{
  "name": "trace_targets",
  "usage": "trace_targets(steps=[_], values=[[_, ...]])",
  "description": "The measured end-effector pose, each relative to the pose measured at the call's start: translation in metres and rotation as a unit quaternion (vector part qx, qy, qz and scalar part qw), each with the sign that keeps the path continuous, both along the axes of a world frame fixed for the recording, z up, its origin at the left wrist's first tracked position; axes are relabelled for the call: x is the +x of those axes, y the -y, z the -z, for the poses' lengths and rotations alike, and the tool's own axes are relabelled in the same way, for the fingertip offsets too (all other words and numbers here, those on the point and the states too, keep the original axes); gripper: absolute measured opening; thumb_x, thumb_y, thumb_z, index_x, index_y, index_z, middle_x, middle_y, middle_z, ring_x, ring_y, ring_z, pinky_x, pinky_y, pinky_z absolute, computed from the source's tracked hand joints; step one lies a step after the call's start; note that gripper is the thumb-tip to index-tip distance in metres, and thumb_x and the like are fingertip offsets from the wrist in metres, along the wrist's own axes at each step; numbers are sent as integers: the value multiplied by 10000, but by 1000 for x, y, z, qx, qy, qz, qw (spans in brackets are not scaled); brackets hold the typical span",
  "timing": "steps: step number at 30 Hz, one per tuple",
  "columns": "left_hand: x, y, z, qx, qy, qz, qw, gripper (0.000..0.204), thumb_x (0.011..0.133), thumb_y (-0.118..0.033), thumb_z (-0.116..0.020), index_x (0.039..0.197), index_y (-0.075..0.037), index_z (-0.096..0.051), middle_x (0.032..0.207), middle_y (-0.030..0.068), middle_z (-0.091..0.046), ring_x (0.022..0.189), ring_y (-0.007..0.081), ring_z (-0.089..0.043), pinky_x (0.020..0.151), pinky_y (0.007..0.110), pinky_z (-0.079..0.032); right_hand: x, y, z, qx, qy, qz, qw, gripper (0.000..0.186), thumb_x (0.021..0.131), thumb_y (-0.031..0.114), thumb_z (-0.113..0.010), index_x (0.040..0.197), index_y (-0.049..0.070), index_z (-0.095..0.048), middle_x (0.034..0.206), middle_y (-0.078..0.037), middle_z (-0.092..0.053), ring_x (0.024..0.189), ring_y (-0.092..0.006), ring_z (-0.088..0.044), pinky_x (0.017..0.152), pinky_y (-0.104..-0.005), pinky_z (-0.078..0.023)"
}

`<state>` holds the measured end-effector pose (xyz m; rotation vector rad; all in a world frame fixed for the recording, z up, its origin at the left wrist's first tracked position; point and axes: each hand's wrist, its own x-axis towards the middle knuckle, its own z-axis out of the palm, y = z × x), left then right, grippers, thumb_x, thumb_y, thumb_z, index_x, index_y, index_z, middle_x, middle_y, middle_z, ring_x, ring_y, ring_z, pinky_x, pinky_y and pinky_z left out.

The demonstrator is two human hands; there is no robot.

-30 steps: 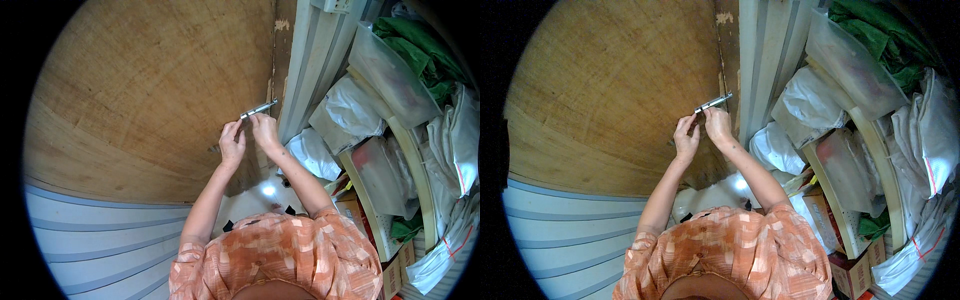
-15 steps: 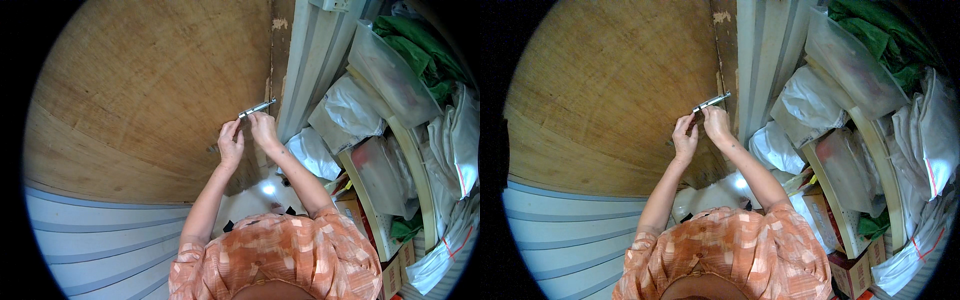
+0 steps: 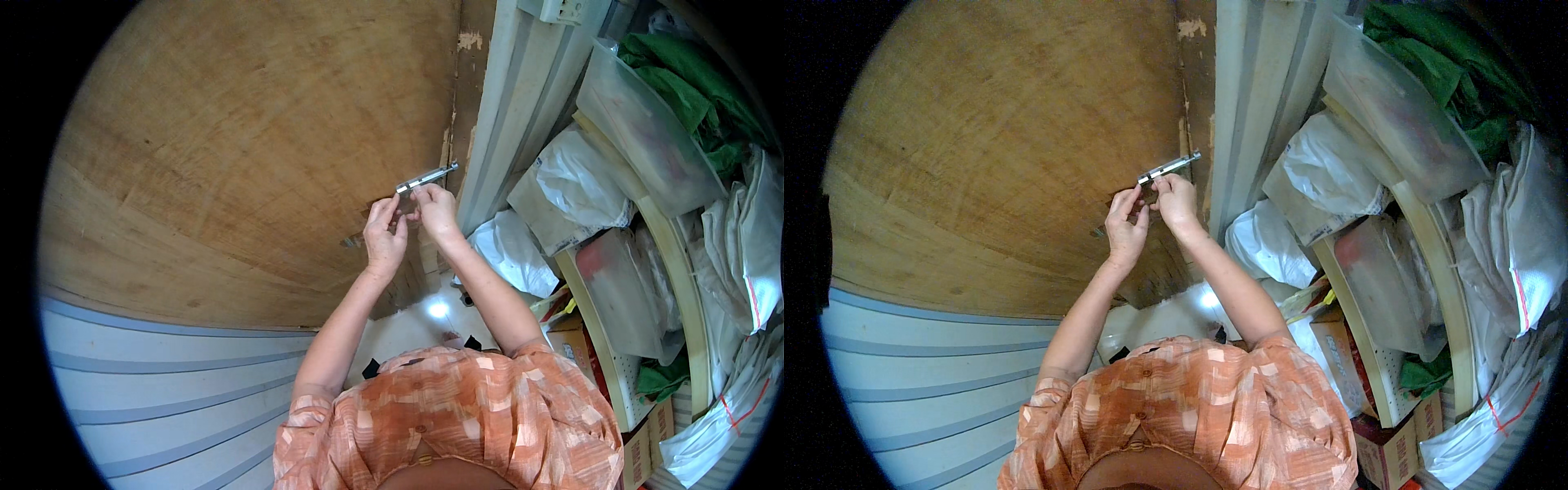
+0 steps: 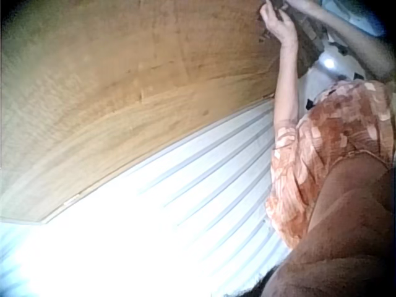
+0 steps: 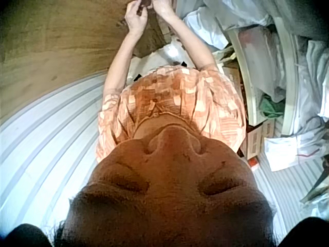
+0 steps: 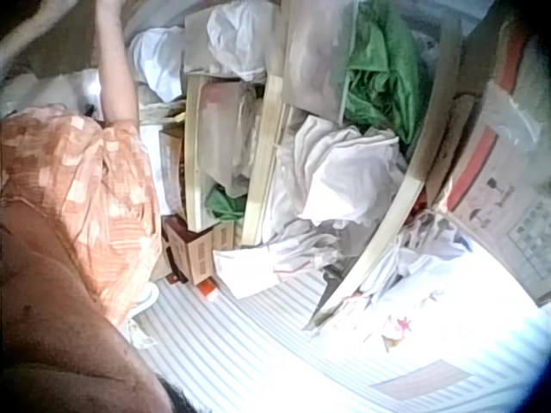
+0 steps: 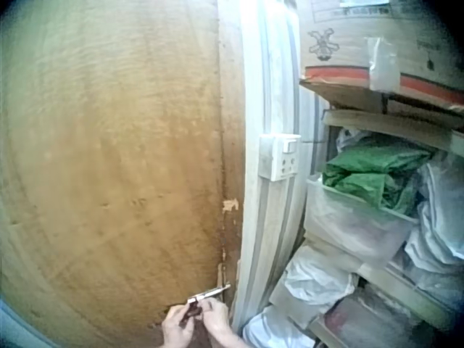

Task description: The person uses a small metal tool to adjust a latch mechanism on a wooden door. They repeatedly insert and manipulate the tool within the latch housing, appearing to test or align internal components. The task continues without visible completion or final state change.

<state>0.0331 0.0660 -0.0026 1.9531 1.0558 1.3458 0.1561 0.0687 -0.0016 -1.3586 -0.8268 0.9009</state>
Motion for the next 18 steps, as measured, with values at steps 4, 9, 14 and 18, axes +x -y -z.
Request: trace_targets(steps=[4,9,14,18], values=[[-1,0,3,7,1,0,1000,414,787,85,-628,1189,-12,-621,1036,96,-597,837,157,-617,728,253,-524,2,2,5,27,-88,-32,995,261,986,175,-508,830,-16,-591,613,-23,-518,506,-109,-518,523,-277,-532],[1,1,1,-8,22,2,1000,409,787,86,-636,1185,-7,-621,1021,96,-596,831,147,-610,717,251,-519,8,1,-2,-7,-228,-57,972,251,986,181,-520,831,-2,-595,614,-16,-513,499,-105,-508,499,-259,-489],[3,3,2,-10,38,3,999,385,802,86,-629,1177,-1,-620,1018,81,-585,840,139,-597,719,243,-513,12,3,-1,-5,-152,-73,986,246,978,190,-542,863,-9,-632,610,-13,-526,504,-98,-517,483,-249,-446],[3,2,5,-8,53,3,999,366,817,81,-623,1174,1,-619,1023,73,-577,848,135,-591,724,238,-512,13,4,0,-4,-110,-72,991,231,962,173,-567,873,-17,-664,613,-15,-550,507,-89,-519,482,-248,-431]])
